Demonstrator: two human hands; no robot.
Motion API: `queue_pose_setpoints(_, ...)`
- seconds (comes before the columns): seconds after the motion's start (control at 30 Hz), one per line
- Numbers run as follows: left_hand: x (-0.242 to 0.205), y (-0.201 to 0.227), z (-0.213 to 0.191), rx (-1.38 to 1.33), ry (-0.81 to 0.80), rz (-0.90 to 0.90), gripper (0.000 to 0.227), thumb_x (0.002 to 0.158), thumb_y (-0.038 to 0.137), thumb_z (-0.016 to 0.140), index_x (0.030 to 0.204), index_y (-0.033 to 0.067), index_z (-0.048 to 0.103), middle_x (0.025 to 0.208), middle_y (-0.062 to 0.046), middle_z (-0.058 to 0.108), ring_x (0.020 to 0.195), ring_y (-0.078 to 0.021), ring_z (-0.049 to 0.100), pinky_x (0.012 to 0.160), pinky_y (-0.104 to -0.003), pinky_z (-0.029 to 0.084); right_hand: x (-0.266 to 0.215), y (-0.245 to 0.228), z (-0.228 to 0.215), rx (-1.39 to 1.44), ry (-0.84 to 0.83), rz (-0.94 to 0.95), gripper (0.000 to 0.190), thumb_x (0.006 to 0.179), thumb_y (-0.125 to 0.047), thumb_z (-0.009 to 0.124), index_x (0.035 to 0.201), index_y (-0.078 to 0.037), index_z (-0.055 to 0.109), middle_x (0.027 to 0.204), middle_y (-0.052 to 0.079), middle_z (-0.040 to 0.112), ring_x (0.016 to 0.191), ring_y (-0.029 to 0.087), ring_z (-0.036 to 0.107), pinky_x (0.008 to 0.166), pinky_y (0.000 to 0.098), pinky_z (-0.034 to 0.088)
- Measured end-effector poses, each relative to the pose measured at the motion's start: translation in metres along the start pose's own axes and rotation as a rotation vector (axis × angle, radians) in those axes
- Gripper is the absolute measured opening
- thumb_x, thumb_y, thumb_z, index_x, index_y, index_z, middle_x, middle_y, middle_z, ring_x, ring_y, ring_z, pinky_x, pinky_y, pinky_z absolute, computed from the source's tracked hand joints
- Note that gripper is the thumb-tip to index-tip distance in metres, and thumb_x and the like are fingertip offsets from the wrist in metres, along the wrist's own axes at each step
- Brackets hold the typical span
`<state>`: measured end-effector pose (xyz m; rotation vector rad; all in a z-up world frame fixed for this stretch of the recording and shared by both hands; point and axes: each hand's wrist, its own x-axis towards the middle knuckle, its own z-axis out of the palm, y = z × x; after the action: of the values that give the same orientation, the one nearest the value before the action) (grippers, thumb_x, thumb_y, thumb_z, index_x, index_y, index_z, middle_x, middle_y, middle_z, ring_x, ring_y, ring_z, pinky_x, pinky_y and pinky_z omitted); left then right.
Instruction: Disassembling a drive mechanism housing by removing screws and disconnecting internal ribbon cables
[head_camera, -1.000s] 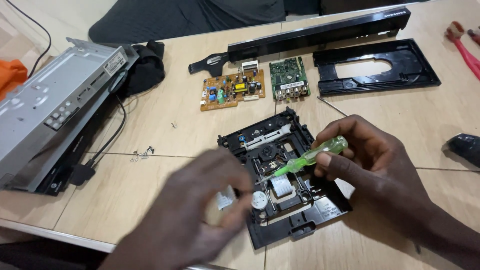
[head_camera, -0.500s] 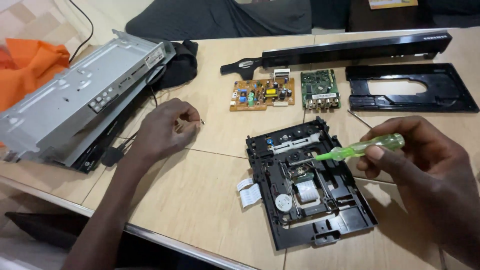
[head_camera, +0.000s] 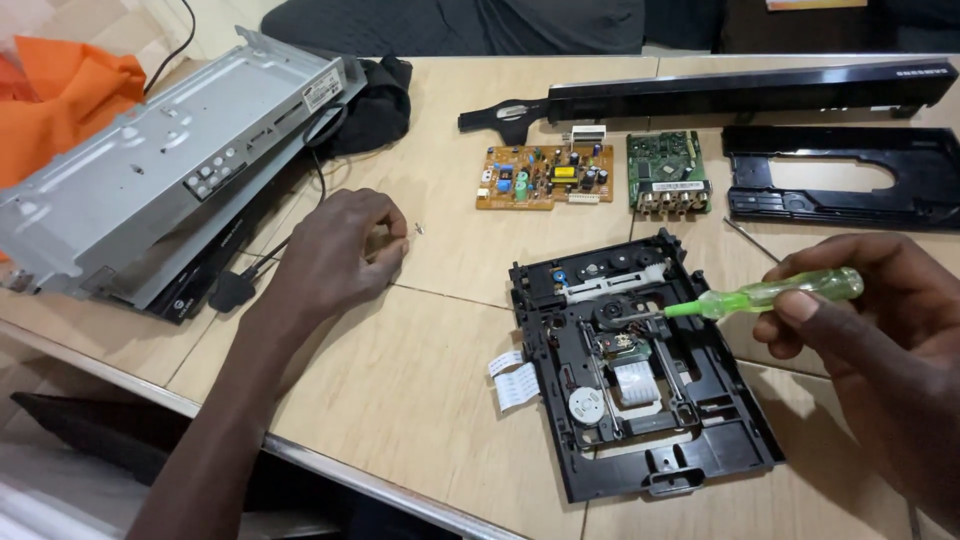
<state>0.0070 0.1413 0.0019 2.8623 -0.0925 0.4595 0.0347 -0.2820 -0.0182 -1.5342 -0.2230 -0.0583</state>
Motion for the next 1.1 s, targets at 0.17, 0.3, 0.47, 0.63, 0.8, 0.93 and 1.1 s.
queue_pose_setpoints(0.17, -0.003, 0.001, -0.010, -0.166, 0.089, 0.015, 0.004, 0.084, 0.012, 0.068, 0.085, 0.0107, 0.065, 0.078, -0.002, 0.071, 0.069, -0.0158, 0.065, 0.060, -0.034, 0.050, 0.002, 0.003, -0.004, 0.055, -0.038, -0.019, 0.023, 0.095, -0.001, 0.059, 0.118, -0.001, 0.052, 0.111, 0.021, 0.064, 0.078, 0.031, 0.065, 0.071, 0.0333, 0.050)
queue_pose_setpoints(0.3, 0.000, -0.015, -0.006, -0.160, 0.130, 0.070, 0.005, 0.092, 0.009, 0.070, 0.089, 0.0102, 0.067, 0.077, 0.000, 0.070, 0.065, -0.0128, 0.062, 0.058, -0.031, 0.046, 0.001, 0.000, -0.001, 0.024, -0.010, 0.017, 0.024, 0.094, -0.001, 0.059, 0.117, 0.001, 0.052, 0.111, 0.022, 0.065, 0.077, 0.032, 0.065, 0.072, 0.0338, 0.050)
queue_pose_setpoints(0.47, 0.004, -0.024, 0.004, -0.159, 0.131, 0.122, 0.021, 0.084, -0.007, 0.070, 0.097, 0.0083, 0.077, 0.091, -0.004, 0.078, 0.076, -0.0135, 0.071, 0.064, -0.027, 0.052, 0.001, 0.000, 0.000, -0.013, 0.002, 0.014, 0.024, 0.094, -0.001, 0.059, 0.117, 0.002, 0.052, 0.113, 0.022, 0.065, 0.078, 0.032, 0.066, 0.073, 0.0341, 0.053)
queue_pose_setpoints(0.63, 0.009, -0.022, 0.011, -0.121, 0.121, 0.169, 0.037, 0.070, -0.008, 0.067, 0.095, 0.0153, 0.082, 0.085, -0.002, 0.072, 0.070, -0.0159, 0.066, 0.062, -0.030, 0.049, 0.002, 0.002, -0.002, -0.023, -0.028, -0.003, 0.025, 0.093, -0.001, 0.060, 0.117, 0.002, 0.052, 0.112, 0.023, 0.065, 0.077, 0.032, 0.065, 0.071, 0.0349, 0.052)
queue_pose_setpoints(0.8, 0.008, -0.001, 0.004, -0.188, 0.075, 0.003, 0.021, 0.082, -0.003, 0.075, 0.094, 0.0141, 0.073, 0.082, 0.000, 0.078, 0.072, -0.0116, 0.071, 0.063, -0.028, 0.051, 0.001, 0.005, -0.002, -0.007, -0.026, 0.003, 0.025, 0.093, -0.002, 0.059, 0.118, 0.001, 0.052, 0.112, 0.021, 0.065, 0.078, 0.031, 0.066, 0.072, 0.0343, 0.053)
queue_pose_setpoints(0.93, 0.008, -0.001, 0.008, -0.213, 0.090, -0.010, 0.026, 0.084, -0.004, 0.074, 0.102, 0.0120, 0.065, 0.083, -0.002, 0.078, 0.076, -0.0142, 0.075, 0.067, -0.029, 0.057, 0.001, 0.004, -0.003, 0.013, -0.025, -0.004, 0.025, 0.094, -0.001, 0.059, 0.118, 0.000, 0.052, 0.112, 0.021, 0.065, 0.079, 0.031, 0.066, 0.071, 0.0340, 0.051)
queue_pose_setpoints(1.1, 0.007, 0.006, 0.006, -0.250, 0.081, -0.038, 0.025, 0.086, -0.003, 0.075, 0.104, 0.0111, 0.065, 0.087, -0.005, 0.079, 0.081, -0.0150, 0.076, 0.070, -0.029, 0.059, 0.001, 0.002, -0.002, -0.056, -0.018, 0.005, 0.026, 0.093, -0.003, 0.059, 0.118, 0.002, 0.052, 0.112, 0.021, 0.065, 0.078, 0.032, 0.066, 0.071, 0.0353, 0.052)
